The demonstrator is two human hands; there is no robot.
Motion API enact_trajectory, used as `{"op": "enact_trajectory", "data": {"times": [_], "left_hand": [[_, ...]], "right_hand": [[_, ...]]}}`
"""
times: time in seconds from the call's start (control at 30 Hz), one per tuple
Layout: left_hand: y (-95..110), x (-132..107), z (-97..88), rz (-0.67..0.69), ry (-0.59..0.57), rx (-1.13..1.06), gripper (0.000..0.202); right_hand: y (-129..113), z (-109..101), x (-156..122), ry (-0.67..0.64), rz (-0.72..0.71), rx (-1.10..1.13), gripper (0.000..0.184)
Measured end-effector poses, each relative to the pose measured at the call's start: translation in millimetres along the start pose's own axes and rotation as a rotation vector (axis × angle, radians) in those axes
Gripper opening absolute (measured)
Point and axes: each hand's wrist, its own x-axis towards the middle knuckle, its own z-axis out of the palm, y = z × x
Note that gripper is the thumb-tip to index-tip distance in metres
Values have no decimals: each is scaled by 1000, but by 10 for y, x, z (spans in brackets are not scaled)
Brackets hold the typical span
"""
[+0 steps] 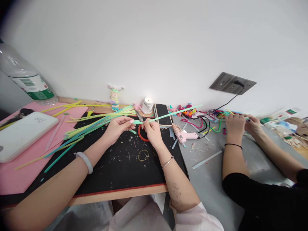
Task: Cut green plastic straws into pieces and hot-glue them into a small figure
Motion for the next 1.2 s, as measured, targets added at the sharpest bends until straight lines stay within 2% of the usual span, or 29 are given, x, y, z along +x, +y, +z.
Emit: {"op": "enact_trajectory", "data": {"times": [0.13,0.23,0.3,0.33,0.37,0.47,0.5,0.57,0.67,0.77,0.93,1.07,1.2], "left_hand": [[-22,53,-91,66,158,100,28],[3,60,-162,221,331,432,32],[38,38,-167,352,392,639,35],[56,19,-153,388,362,689,34],[72,-4,-130,401,277,706,32],[92,-76,-31,364,-113,682,23],[88,-95,-2,342,-207,686,23],[69,-117,31,293,-282,672,31],[26,-100,9,244,-208,621,33],[-14,-51,-54,233,-81,563,33],[-34,-6,-110,221,36,523,32],[-28,-3,-109,228,67,499,27],[-25,3,-105,244,78,475,23]], "right_hand": [[-8,-23,-3,64,6,40,40],[-18,-24,-7,79,30,82,41],[-17,-13,-10,65,50,100,41],[-13,-6,-11,50,59,106,41],[-8,1,-12,32,68,111,41],[4,15,-14,-46,96,99,40],[3,16,-15,-73,106,85,40],[-7,13,-14,-111,103,34,37],[-21,-2,-6,-95,14,-169,26],[-8,-16,0,-43,-80,-510,16],[10,5,-51,-39,-119,-932,37],[-14,28,-101,-10,-4,-1111,43],[-51,6,-100,-47,209,-1121,34]]}}
